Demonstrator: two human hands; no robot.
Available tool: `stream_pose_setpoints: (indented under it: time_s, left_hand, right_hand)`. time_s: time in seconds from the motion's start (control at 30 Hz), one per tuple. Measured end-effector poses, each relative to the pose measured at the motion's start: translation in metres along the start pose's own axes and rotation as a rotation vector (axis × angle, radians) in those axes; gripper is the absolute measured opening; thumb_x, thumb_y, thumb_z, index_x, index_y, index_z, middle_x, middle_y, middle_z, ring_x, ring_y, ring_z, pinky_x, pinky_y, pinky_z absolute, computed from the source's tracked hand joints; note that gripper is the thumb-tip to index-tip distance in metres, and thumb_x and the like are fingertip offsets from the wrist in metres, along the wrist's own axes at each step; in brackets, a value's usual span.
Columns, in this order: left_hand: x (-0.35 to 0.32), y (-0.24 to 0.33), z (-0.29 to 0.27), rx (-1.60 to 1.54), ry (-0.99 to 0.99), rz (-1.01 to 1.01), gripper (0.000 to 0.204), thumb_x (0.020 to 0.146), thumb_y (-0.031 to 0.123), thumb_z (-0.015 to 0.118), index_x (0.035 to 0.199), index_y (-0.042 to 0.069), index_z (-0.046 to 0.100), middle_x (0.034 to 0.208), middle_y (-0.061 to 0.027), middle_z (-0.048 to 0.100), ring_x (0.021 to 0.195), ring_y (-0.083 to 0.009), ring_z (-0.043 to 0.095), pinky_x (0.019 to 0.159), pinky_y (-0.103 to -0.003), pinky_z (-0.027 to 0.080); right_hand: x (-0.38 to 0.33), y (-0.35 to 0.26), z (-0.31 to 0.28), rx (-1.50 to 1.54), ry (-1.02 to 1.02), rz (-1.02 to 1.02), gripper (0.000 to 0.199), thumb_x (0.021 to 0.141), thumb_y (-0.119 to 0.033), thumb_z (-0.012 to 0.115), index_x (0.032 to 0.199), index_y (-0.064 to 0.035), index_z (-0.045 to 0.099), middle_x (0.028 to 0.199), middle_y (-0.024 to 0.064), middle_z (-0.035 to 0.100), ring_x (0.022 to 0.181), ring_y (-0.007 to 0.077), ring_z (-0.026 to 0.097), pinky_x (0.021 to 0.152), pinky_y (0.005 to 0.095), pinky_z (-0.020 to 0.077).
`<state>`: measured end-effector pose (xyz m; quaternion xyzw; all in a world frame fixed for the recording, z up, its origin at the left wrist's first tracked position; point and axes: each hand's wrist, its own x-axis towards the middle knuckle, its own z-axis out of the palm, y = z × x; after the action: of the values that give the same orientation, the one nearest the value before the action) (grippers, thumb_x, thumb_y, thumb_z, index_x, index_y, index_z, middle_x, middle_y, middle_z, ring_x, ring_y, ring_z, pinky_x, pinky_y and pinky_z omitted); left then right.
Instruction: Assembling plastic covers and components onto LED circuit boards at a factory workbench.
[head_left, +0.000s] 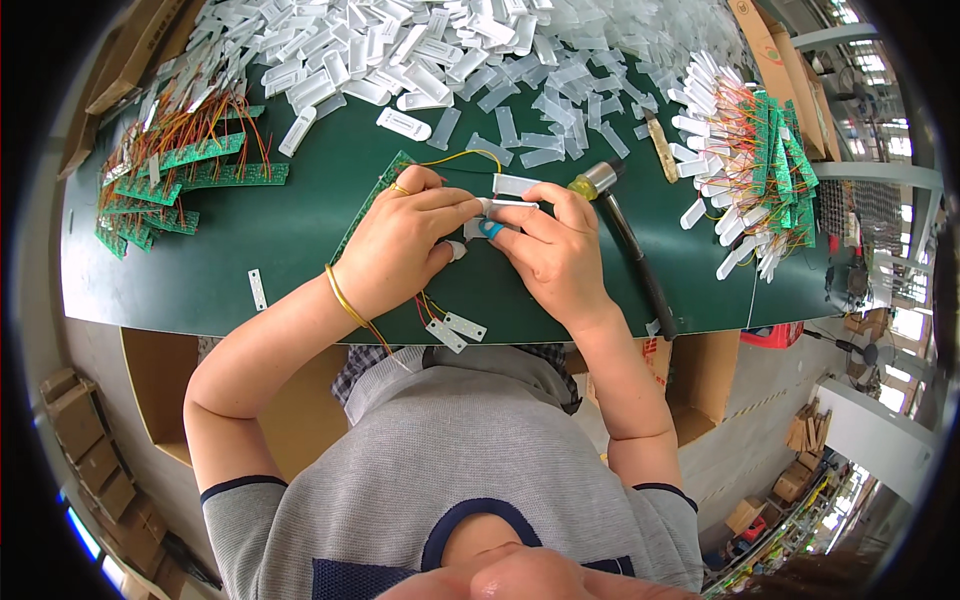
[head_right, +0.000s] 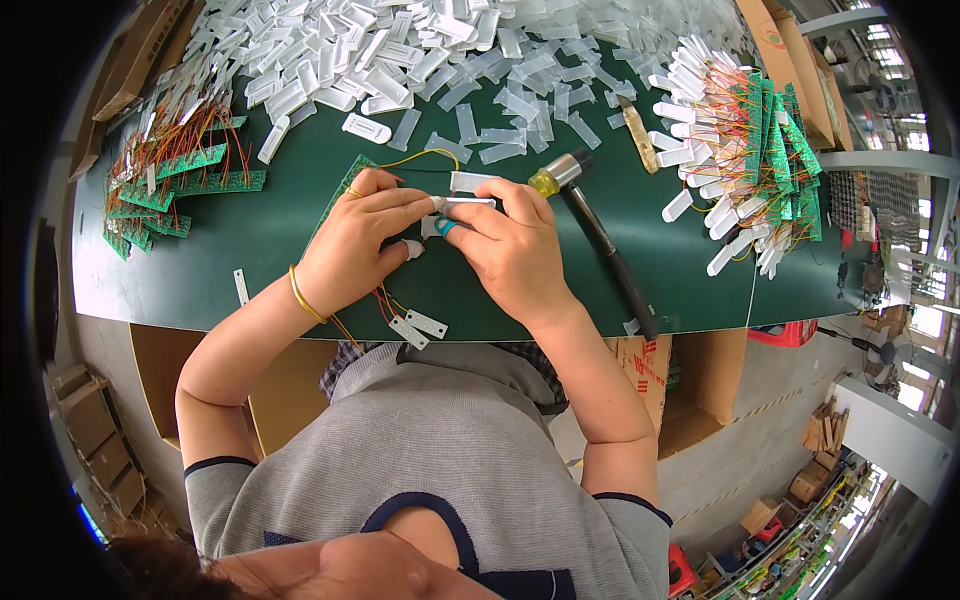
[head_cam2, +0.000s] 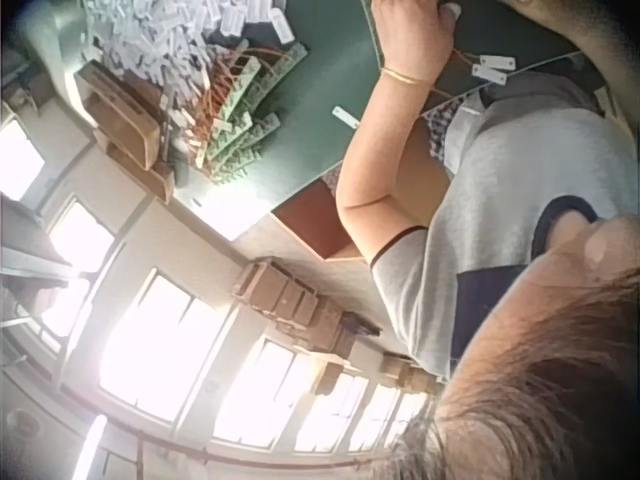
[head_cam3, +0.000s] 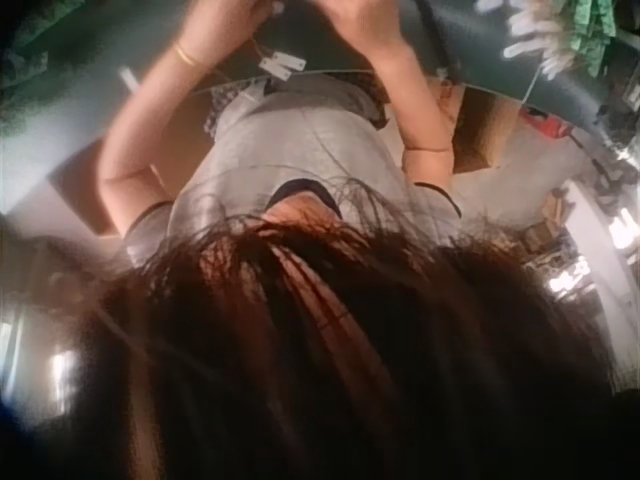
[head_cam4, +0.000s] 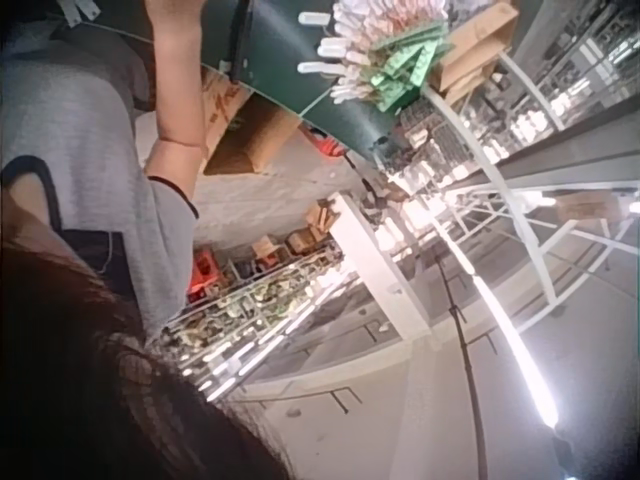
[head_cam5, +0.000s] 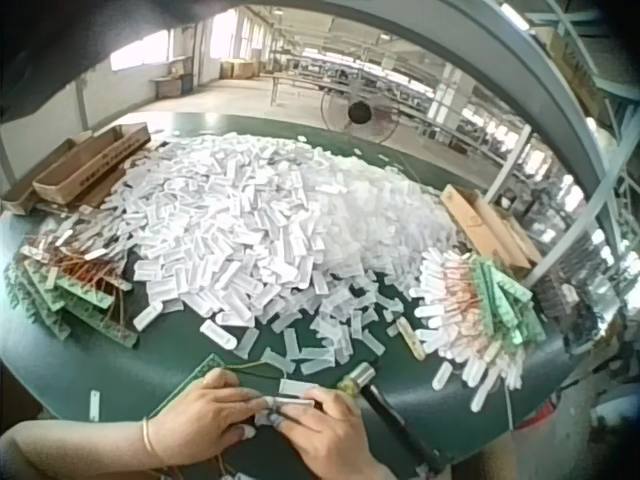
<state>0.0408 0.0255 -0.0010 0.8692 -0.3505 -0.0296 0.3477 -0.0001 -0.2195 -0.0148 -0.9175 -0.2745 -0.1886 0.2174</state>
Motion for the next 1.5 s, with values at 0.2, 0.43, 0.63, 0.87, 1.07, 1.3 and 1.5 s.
stream_pose_setpoints:
  time_s: [0.2, 0.43, 0.63, 0.87, 1.07, 1.3, 1.5]
  left_hand:
    - [0.000, 0.004, -0.002, 0.082, -0.032, 0.008, 0.054, 0.075, 0.007, 0.086, 0.128, 0.008, 0.079, 0.135, -0.0036, 0.073, 0.126, -0.0315, 0.058, 0.111, -0.045, 0.050]
    - [-0.002, 0.009, -0.001, 0.122, -0.018, -0.122, 0.049, 0.079, 0.013, 0.088, 0.127, 0.011, 0.080, 0.142, -0.0025, 0.066, 0.132, -0.0309, 0.057, 0.112, -0.049, 0.048]
    - [0.001, 0.008, 0.000, 0.101, 0.009, -0.124, 0.045, 0.080, 0.015, 0.089, 0.125, 0.011, 0.080, 0.138, -0.0026, 0.067, 0.130, -0.0307, 0.057, 0.112, -0.048, 0.048]
    - [0.000, 0.010, 0.000, 0.089, 0.017, -0.134, 0.042, 0.081, 0.014, 0.087, 0.122, 0.009, 0.080, 0.137, -0.0021, 0.068, 0.129, -0.0297, 0.058, 0.113, -0.047, 0.048]
    - [-0.003, 0.005, 0.005, 0.138, 0.079, -0.089, 0.041, 0.080, 0.019, 0.088, 0.120, 0.013, 0.081, 0.131, 0.0019, 0.068, 0.125, -0.0244, 0.059, 0.103, -0.045, 0.049]
    - [0.001, 0.007, 0.002, 0.098, 0.038, -0.116, 0.045, 0.079, 0.015, 0.088, 0.123, 0.011, 0.079, 0.137, -0.0007, 0.068, 0.129, -0.0290, 0.058, 0.112, -0.047, 0.048]
    - [0.000, 0.009, 0.000, 0.121, 0.035, -0.113, 0.046, 0.079, 0.015, 0.089, 0.123, 0.011, 0.079, 0.136, -0.0010, 0.068, 0.129, -0.0286, 0.058, 0.112, -0.046, 0.048]
  right_hand:
    - [0.000, -0.003, 0.003, 0.025, 0.018, 0.032, 0.012, 0.082, -0.012, 0.086, 0.094, -0.0150, 0.085, 0.114, -0.0039, 0.076, 0.123, 0.0255, 0.065, 0.104, 0.0432, 0.0506]
    - [-0.005, -0.005, 0.006, 0.029, 0.028, 0.074, 0.019, 0.085, -0.011, 0.086, 0.104, -0.0121, 0.082, 0.116, 0.0017, 0.072, 0.124, 0.0287, 0.065, 0.103, 0.0464, 0.0515]
    - [-0.022, 0.014, -0.030, -0.097, 0.179, 0.158, 0.019, 0.089, -0.010, 0.085, 0.106, -0.0062, 0.077, 0.113, 0.0084, 0.071, 0.110, 0.0333, 0.069, 0.093, 0.0479, 0.0543]
    - [-0.060, 0.052, -0.053, -0.451, -0.039, 0.311, 0.027, 0.101, -0.014, 0.076, 0.126, -0.0038, 0.073, 0.111, 0.0101, 0.066, 0.100, 0.0321, 0.068, 0.083, 0.0441, 0.0591]
    - [-0.016, -0.022, -0.073, -0.131, -0.164, 0.146, 0.023, 0.098, -0.009, 0.077, 0.120, -0.0046, 0.076, 0.094, 0.0046, 0.067, 0.075, 0.0249, 0.069, 0.062, 0.0395, 0.0566]
    - [-0.035, -0.030, -0.041, 0.074, -0.029, 0.187, 0.030, 0.097, -0.002, 0.077, 0.128, -0.0042, 0.074, 0.091, 0.0079, 0.069, 0.070, 0.0258, 0.068, 0.058, 0.0374, 0.0550]
    - [-0.049, -0.030, -0.049, 0.103, 0.083, 0.303, 0.020, 0.102, -0.005, 0.074, 0.122, -0.0050, 0.076, 0.094, 0.0082, 0.073, 0.073, 0.0276, 0.071, 0.063, 0.0385, 0.0574]
